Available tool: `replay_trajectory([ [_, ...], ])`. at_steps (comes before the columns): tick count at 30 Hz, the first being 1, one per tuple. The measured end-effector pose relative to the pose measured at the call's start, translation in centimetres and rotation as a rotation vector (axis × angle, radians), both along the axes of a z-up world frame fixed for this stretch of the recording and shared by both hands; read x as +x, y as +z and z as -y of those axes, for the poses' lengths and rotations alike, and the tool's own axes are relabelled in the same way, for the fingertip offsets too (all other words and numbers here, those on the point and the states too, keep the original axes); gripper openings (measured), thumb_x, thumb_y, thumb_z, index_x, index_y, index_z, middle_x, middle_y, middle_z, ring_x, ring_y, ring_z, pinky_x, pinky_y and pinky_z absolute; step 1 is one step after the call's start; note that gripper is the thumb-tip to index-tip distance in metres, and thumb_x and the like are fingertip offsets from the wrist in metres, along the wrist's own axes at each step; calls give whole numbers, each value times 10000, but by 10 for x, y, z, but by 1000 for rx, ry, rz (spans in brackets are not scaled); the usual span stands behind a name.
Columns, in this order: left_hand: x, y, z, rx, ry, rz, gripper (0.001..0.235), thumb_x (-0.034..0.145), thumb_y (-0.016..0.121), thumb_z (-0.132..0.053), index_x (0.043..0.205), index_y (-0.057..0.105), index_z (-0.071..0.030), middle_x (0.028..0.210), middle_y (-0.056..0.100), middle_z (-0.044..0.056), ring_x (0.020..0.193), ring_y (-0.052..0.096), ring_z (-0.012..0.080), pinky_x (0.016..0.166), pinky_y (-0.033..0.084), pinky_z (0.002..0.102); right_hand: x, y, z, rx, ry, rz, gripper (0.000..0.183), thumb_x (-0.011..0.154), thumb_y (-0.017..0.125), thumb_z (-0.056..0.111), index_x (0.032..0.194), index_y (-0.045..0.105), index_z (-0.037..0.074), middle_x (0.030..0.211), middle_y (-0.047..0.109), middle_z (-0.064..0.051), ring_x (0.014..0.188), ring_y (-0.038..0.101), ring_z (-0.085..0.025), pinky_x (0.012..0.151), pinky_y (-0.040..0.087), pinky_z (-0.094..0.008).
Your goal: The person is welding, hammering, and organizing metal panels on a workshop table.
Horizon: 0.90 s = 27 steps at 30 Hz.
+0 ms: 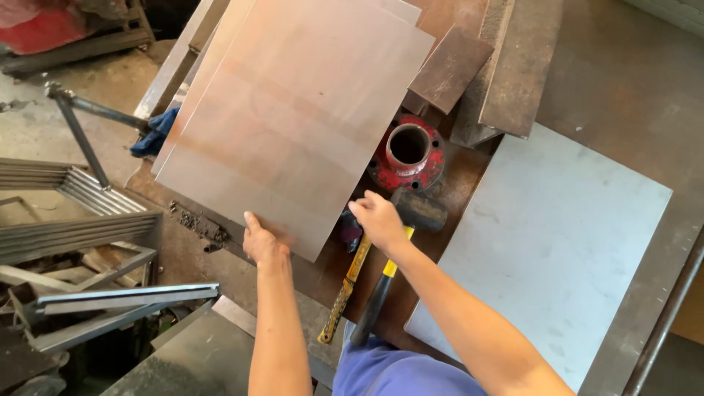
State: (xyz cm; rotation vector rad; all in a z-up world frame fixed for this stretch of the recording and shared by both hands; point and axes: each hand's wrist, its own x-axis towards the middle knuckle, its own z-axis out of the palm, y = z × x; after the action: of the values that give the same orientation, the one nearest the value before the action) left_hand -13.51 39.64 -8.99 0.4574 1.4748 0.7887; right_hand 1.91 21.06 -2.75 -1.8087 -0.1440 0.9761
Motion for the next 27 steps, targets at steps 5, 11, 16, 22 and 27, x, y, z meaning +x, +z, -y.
replay_trajectory([
  [5,-8,-31,-15,-7,49,92,494,992,605,-405,1233,621,26,1194,705,96,1023,707,266,841,620,430,22,-46,-69,16,-163,-142,283,937,677,245,1034,602,-11,879,623,-27,795,554,-108,734,493,-286],
  [11,7,5,-31,-65,-74,105,492,993,602,-402,1258,609,13,1198,691,92,1027,698,258,836,606,442,49,-37,-94,-72,-109,-40,404,935,700,284,1065,600,-85,934,573,-107,851,514,-186,766,475,-362],
  [16,24,34,-40,-34,-110,188,448,1000,661,-344,1191,658,62,1102,737,96,944,723,224,793,620,371,92,-17,-115,206,-381,-337,555,854,774,306,1258,609,-38,1236,680,-141,1141,636,-244,984,506,-398],
  [22,39,40,-18,158,-105,249,374,993,736,-239,1189,604,51,1107,661,68,991,653,239,895,595,436,116,13,-137,165,-533,-412,541,855,822,164,1286,563,-36,1273,653,-183,1121,640,-271,907,566,-464],
  [27,51,76,-42,-60,17,532,438,976,585,-311,1289,576,-5,1210,676,135,1114,680,289,986,572,451,128,17,-126,396,-493,-262,327,860,755,69,1140,663,-72,1074,744,-198,883,749,-264,739,659,-407],
])
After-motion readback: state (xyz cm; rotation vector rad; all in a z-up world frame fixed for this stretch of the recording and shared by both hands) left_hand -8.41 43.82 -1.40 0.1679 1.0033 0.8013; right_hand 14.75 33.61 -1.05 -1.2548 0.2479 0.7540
